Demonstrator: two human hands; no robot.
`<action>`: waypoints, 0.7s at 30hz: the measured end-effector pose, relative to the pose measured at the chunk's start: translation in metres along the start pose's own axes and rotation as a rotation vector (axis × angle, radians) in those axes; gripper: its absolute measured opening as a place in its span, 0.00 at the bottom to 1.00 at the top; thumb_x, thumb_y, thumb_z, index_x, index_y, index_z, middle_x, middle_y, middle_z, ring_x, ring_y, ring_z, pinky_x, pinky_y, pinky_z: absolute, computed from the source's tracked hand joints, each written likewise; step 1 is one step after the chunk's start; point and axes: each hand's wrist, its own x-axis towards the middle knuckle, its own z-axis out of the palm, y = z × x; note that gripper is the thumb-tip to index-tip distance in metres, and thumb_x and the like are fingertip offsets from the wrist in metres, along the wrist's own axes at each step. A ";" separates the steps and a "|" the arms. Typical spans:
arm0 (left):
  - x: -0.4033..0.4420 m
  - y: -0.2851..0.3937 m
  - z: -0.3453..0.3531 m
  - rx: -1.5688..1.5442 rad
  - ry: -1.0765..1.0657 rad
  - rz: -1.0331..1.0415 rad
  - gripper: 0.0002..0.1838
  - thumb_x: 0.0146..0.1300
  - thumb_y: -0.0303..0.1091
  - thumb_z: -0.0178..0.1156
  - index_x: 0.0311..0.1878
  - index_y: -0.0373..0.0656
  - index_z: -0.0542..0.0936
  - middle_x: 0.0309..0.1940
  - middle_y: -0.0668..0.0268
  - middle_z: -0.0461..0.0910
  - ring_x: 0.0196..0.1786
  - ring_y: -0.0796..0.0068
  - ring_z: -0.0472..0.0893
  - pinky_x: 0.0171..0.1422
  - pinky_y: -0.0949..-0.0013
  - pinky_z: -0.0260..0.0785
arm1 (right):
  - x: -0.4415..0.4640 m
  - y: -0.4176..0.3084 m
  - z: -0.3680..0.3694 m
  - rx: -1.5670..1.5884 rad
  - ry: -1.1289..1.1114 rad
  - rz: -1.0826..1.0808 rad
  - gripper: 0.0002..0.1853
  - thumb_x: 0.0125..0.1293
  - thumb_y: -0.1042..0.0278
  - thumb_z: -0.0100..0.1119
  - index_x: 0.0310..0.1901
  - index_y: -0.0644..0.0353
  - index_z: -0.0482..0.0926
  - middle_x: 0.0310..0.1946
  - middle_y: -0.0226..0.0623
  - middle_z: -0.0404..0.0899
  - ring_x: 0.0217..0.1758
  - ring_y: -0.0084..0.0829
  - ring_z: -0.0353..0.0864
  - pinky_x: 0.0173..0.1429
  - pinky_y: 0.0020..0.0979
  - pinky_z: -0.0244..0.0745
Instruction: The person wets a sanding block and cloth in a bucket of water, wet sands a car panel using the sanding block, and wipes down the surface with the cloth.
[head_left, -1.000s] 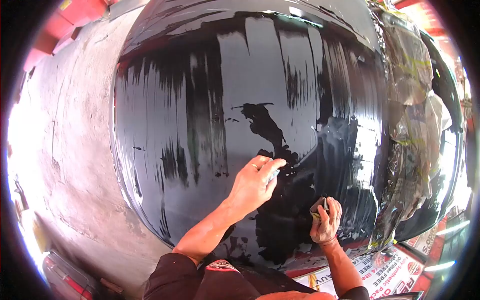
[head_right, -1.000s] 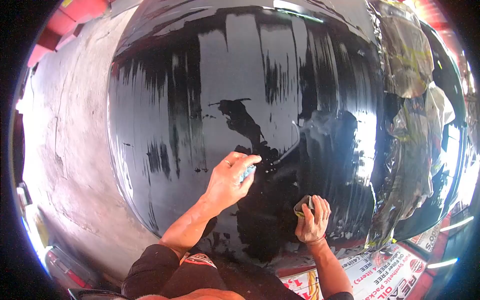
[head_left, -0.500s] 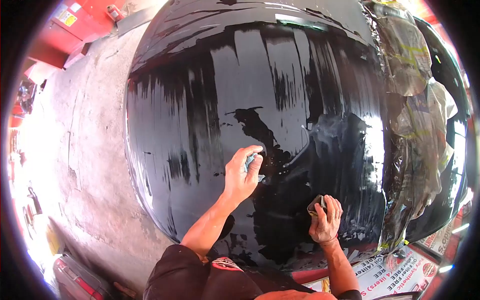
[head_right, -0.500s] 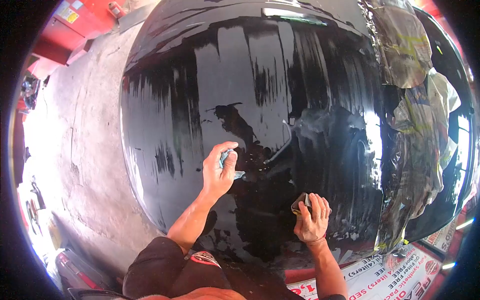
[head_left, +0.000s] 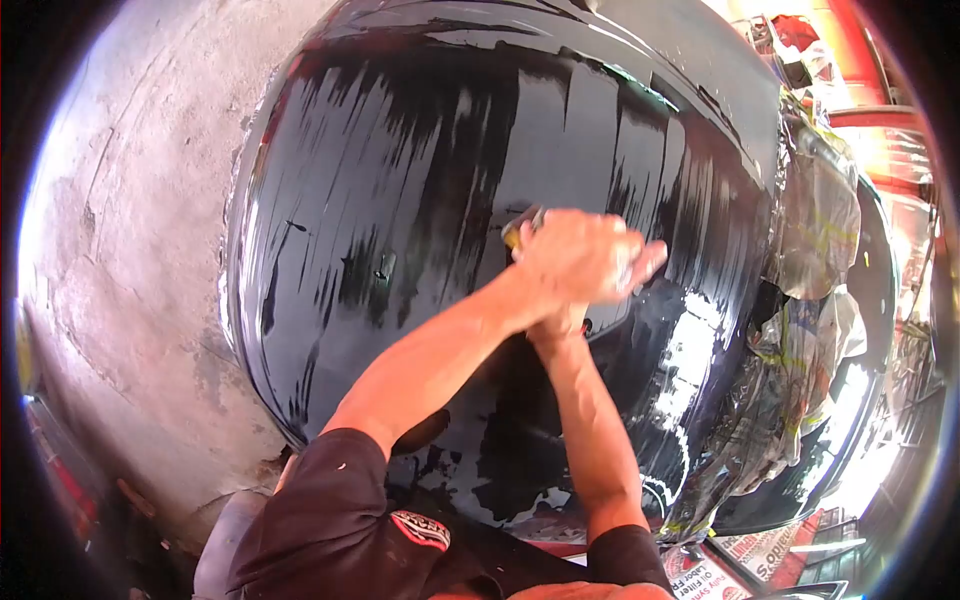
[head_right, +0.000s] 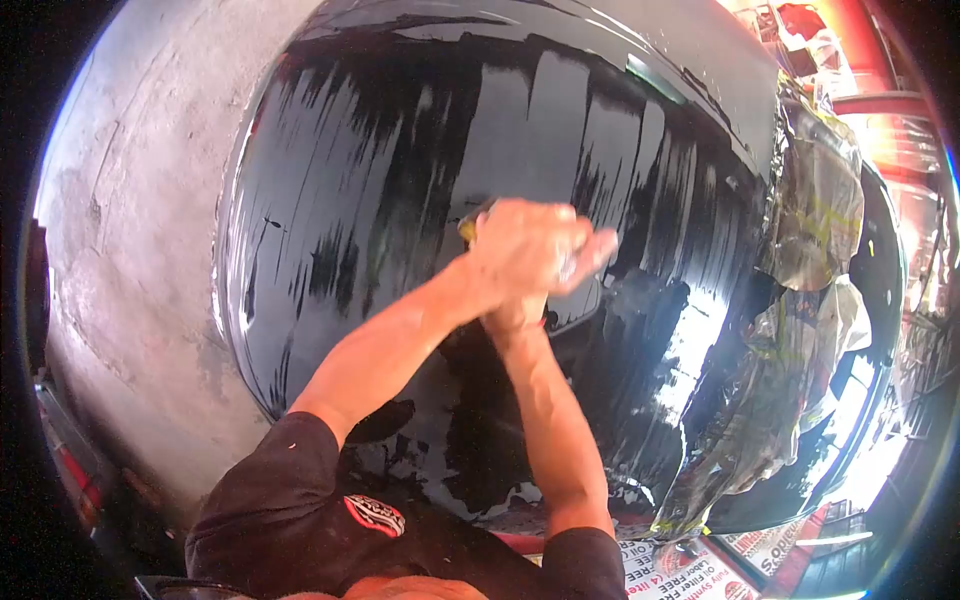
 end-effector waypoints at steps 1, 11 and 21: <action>0.017 -0.017 0.003 0.071 0.034 -0.016 0.26 0.70 0.52 0.58 0.21 0.45 0.84 0.18 0.56 0.79 0.18 0.50 0.80 0.25 0.54 0.75 | 0.039 -0.039 -0.011 -0.376 0.141 -0.268 0.12 0.79 0.63 0.54 0.58 0.56 0.73 0.52 0.32 0.75 0.57 0.30 0.76 0.60 0.34 0.75; -0.073 -0.115 -0.086 0.148 0.494 -0.451 0.10 0.64 0.36 0.71 0.39 0.42 0.81 0.36 0.58 0.82 0.37 0.57 0.83 0.41 0.57 0.76 | 0.216 0.000 -0.028 -0.574 0.228 -0.256 0.16 0.64 0.66 0.68 0.54 0.48 0.88 0.60 0.43 0.83 0.63 0.46 0.81 0.67 0.41 0.76; -0.068 -0.136 -0.095 0.386 0.169 -0.408 0.24 0.64 0.56 0.66 0.60 0.57 0.86 0.73 0.55 0.69 0.78 0.46 0.62 0.83 0.35 0.42 | 0.081 -0.057 -0.019 -0.680 0.037 -0.333 0.26 0.61 0.77 0.64 0.63 0.54 0.81 0.63 0.50 0.78 0.67 0.51 0.75 0.70 0.47 0.72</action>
